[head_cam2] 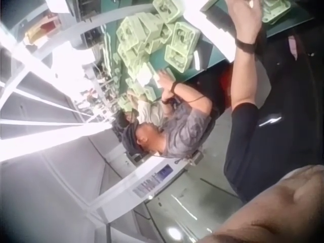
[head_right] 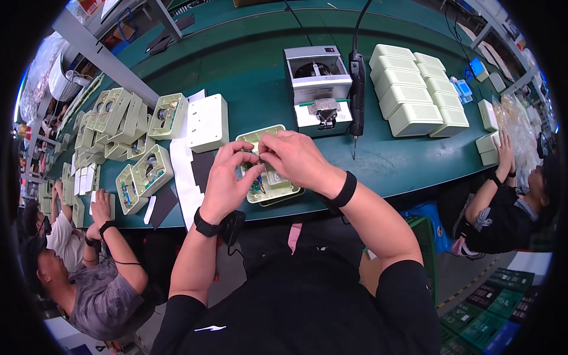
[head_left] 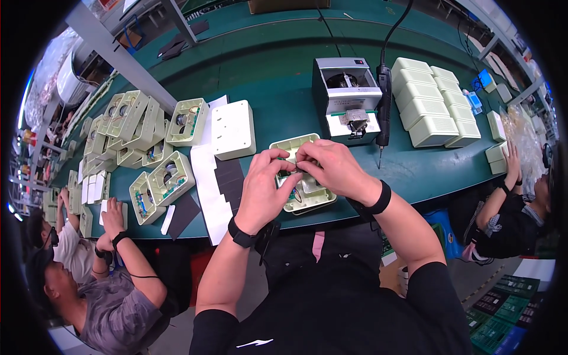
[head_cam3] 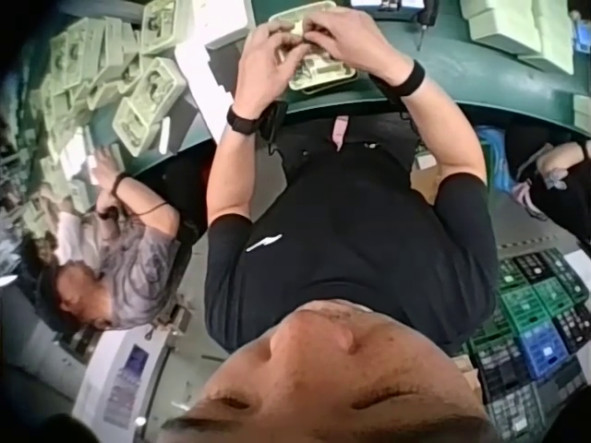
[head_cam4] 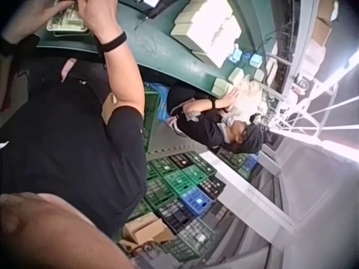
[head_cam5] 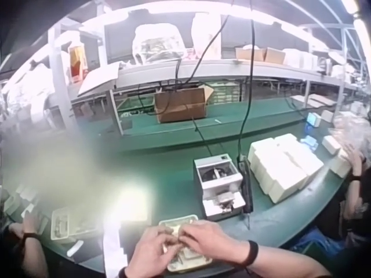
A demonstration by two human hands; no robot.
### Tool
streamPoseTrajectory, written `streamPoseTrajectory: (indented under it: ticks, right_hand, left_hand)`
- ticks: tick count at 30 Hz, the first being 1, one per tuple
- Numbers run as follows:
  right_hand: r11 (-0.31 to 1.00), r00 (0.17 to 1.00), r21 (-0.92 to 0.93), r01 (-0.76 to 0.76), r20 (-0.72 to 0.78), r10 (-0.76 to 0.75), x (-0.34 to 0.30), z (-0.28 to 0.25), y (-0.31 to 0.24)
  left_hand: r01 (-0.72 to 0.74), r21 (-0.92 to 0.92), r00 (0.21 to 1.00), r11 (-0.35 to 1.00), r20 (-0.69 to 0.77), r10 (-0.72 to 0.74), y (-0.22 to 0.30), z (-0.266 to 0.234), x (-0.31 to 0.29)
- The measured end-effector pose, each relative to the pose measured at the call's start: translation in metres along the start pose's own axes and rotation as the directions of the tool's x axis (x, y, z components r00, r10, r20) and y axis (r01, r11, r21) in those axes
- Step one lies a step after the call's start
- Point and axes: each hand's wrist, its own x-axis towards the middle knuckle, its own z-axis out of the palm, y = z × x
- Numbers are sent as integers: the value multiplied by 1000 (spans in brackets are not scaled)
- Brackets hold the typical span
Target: The person inserts a circuit board and speaker into a plastic housing, then peels a strip from a sheet and presses it inside. They place a cover on the housing and use a power screwdriver to fasten it with screws.
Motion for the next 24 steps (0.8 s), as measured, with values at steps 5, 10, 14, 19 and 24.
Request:
streamPoseTrajectory:
  ticks: [5,10,14,19,24]
  right_hand:
    - [1000,988,25,13,-154,-9,-2,1,-15]
    - [928,937,-294,230,-192,-293,-9,-4,-17]
    - [930,954,-309,197,-160,-255,-9,2,-11]
    - [964,979,-232,129,-125,-161,-8,6,-4]
    - [978,990,-172,114,-57,-126,-5,3,-1]
  left_hand:
    - [56,7,998,998,-13,-56,0,2,0]
    - [45,-6,999,999,4,-45,-2,4,0]
    - [18,9,1000,1000,-16,-18,-3,5,0]
    - [23,29,994,999,-112,-20,2,8,0]
    - [10,44,994,999,-113,-5,3,2,3]
